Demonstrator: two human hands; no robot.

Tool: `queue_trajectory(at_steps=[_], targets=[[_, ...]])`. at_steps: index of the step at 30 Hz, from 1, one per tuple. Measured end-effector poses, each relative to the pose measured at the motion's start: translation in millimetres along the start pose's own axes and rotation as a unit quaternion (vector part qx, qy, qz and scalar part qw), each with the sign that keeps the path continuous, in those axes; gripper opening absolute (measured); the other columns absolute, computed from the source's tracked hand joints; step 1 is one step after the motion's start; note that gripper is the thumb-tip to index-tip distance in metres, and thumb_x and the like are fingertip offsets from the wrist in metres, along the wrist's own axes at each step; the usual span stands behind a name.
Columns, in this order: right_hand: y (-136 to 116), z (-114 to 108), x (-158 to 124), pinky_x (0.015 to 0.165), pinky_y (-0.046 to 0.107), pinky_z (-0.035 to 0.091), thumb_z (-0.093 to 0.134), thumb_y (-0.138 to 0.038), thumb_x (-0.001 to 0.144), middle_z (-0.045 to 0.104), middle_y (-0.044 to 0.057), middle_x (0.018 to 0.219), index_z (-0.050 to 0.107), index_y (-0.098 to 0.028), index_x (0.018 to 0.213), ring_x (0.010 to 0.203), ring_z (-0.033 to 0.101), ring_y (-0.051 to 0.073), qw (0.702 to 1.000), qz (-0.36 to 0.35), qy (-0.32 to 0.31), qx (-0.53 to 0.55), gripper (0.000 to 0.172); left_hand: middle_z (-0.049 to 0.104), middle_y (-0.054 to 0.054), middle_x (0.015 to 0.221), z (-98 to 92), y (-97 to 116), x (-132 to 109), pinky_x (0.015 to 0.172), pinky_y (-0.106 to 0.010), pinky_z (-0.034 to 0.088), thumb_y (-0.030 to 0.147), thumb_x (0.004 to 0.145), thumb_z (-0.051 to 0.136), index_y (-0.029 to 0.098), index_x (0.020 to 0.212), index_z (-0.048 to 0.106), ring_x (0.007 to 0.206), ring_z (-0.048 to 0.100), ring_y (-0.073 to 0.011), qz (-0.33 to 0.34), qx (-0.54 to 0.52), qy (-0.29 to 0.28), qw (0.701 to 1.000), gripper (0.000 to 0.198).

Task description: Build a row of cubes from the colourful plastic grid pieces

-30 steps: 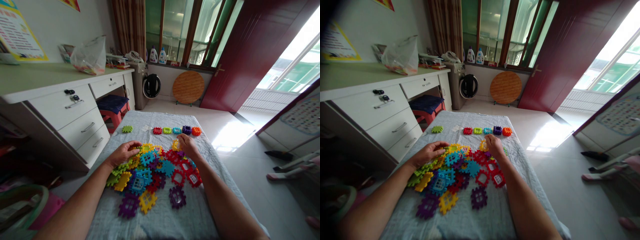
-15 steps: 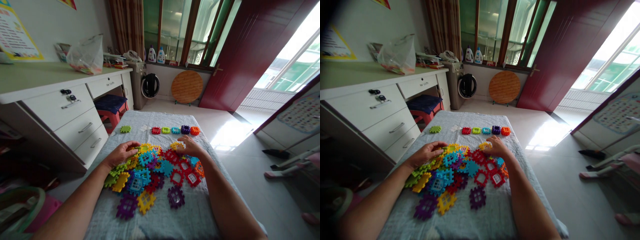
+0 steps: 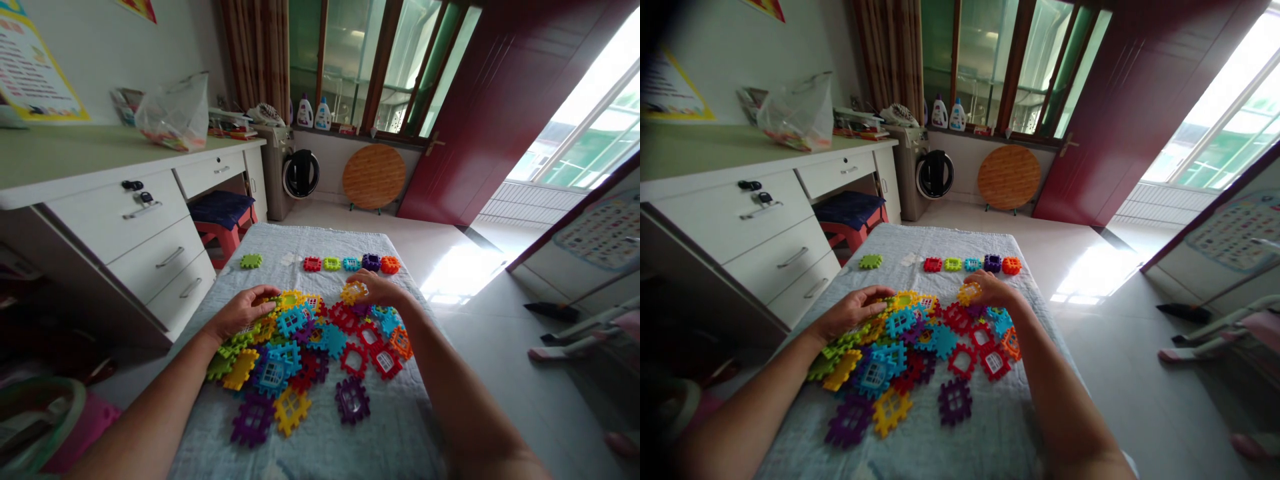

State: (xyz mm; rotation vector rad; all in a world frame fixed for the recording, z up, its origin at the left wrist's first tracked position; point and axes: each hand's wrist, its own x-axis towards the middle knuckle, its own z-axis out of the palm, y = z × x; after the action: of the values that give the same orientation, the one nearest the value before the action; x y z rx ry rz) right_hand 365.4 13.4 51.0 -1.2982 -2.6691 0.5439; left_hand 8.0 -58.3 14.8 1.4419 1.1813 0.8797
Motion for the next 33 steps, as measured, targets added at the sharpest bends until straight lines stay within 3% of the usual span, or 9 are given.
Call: queue_trajectory(at_steps=[4,10,14,17,23,28,33], targets=[[-3,-10,17,0.092,0.034,0.043,0.079,-0.024,0.058,0.058,0.006,0.116,0.061,-0.023,0.116,0.106,0.054,0.023,0.994,-0.004,-0.105,-0.029,0.061,0.067,-0.01,0.112,-0.7,1,0,0.091,-0.038,0.048,0.047,0.072,0.069,0.017,0.109,0.061,0.104,0.061,-0.0266,-0.001,0.013,-0.004,1.0,0.048],[-8,-12,27,0.085,0.03,0.045,0.078,-0.019,0.054,0.062,0.003,0.103,0.066,-0.022,0.102,0.096,0.057,0.021,0.993,-0.022,-0.109,-0.043,0.05,0.066,-0.009,0.112,-0.9,1,0,0.097,-0.04,0.045,0.048,0.071,0.069,0.018,0.108,0.062,0.108,0.059,-0.0276,0.003,0.024,0.002,1.0,0.048],[-15,-13,30,0.075,0.028,0.046,0.078,-0.021,0.053,0.061,0.005,0.099,0.064,-0.02,0.095,0.088,0.056,0.02,0.986,0.006,-0.135,-0.102,0.044,0.068,-0.009,0.11,-0.6,1,0,0.093,-0.039,0.047,0.047,0.07,0.07,0.018,0.107,0.063,0.105,0.061,-0.027,0.008,0.017,0.002,1.0,0.048],[-20,-13,38,0.074,0.029,0.044,0.077,-0.027,0.054,0.06,0.006,0.097,0.063,-0.019,0.094,0.088,0.055,0.022,0.988,0.02,-0.11,-0.11,0.043,0.069,-0.009,0.108,-0.4,2,0,0.091,-0.04,0.048,0.048,0.069,0.07,0.018,0.107,0.063,0.102,0.062,-0.0275,0.006,0.015,0.002,1.0,0.049],[-34,11,69,0.079,0.031,0.04,0.07,-0.041,0.063,0.06,0.009,0.101,0.06,-0.017,0.101,0.092,0.055,0.024,0.993,0.033,0.018,-0.114,0.046,0.067,-0.009,0.112,-1.7,1,0,0.094,-0.04,0.047,0.046,0.071,0.069,0.018,0.109,0.061,0.106,0.061,-0.0273,0.002,0.017,-0.009,1.0,0.048],[-37,27,80,0.083,0.037,0.039,0.071,-0.055,0.061,0.059,0.01,0.106,0.061,-0.019,0.104,0.098,0.053,0.028,0.989,0.055,0.005,-0.136,0.057,0.066,-0.01,0.113,-3.1,-3,2,0.094,-0.04,0.047,0.044,0.073,0.068,0.017,0.11,0.061,0.106,0.061,-0.0274,0.004,0.017,-0.012,1.0,0.047],[-35,25,79,0.084,0.037,0.039,0.07,-0.05,0.063,0.059,0.011,0.107,0.061,-0.019,0.103,0.1,0.053,0.028,0.989,0.049,-0.009,-0.141,0.052,0.067,-0.01,0.111,-2.9,-2,3,0.095,-0.041,0.047,0.045,0.071,0.069,0.017,0.109,0.062,0.107,0.061,-0.0284,0.007,0.018,0.004,1.0,0.048]])
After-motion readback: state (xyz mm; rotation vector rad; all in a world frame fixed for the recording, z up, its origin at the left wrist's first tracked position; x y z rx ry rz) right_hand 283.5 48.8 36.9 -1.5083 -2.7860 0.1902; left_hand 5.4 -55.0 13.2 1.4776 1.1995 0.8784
